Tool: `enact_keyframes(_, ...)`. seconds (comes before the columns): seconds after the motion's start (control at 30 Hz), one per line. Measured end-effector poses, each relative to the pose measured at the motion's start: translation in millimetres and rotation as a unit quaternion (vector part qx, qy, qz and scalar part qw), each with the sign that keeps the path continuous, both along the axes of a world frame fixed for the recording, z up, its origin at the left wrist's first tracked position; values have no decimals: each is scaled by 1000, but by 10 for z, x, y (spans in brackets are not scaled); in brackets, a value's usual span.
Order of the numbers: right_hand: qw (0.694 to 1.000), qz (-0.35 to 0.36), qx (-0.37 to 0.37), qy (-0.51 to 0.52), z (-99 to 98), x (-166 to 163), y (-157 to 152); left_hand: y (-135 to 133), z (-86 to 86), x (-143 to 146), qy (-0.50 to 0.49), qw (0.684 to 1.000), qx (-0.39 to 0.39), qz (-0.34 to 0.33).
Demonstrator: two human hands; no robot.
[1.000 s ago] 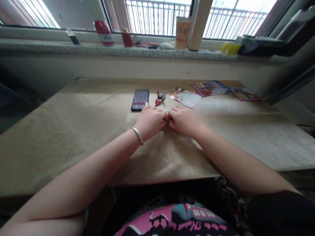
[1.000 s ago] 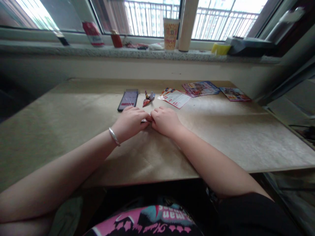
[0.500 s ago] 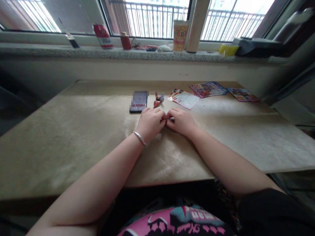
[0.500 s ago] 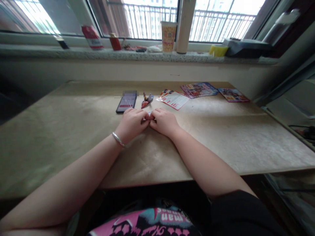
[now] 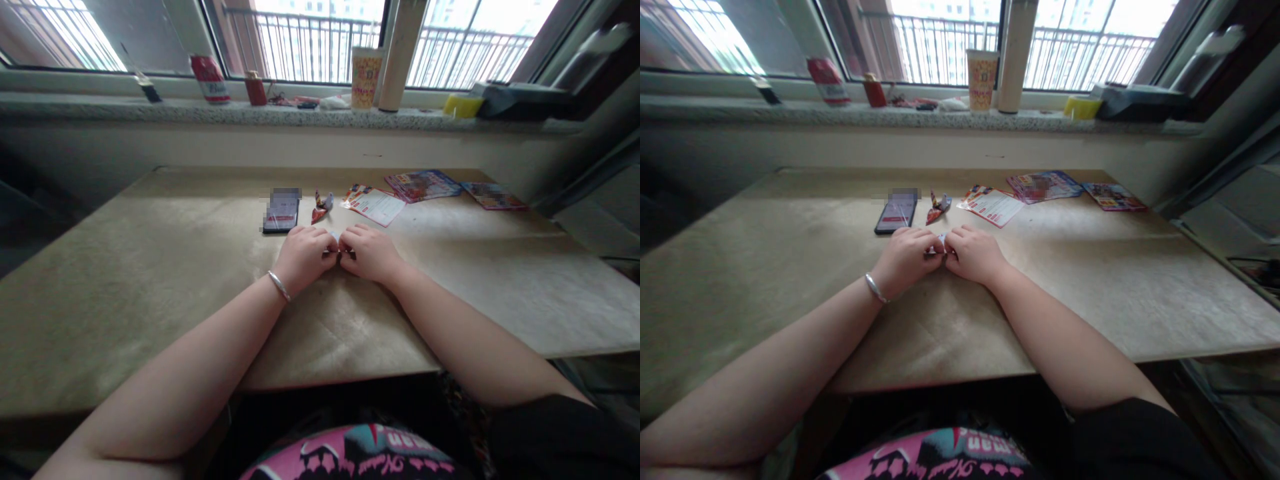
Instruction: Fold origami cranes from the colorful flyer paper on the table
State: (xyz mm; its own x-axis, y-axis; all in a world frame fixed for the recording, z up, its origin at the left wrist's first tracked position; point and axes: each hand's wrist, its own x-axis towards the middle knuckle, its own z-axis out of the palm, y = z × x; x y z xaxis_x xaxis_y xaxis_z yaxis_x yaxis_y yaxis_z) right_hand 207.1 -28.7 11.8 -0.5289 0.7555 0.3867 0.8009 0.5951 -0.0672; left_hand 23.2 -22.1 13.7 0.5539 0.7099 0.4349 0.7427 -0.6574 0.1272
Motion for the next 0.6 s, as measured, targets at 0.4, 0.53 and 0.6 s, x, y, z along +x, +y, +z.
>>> enact_keyframes(0.4,999,11,3,48,1,330,128,78,79,-99,-7,999,-16,44)
enact_keyframes(0.53,999,10,-12,48,40,453,144,119,46,-119,-18,999,-21,41)
enact_keyframes(0.6,999,10,-16,46,61,510,150,126,37,-115,-18,999,-28,41)
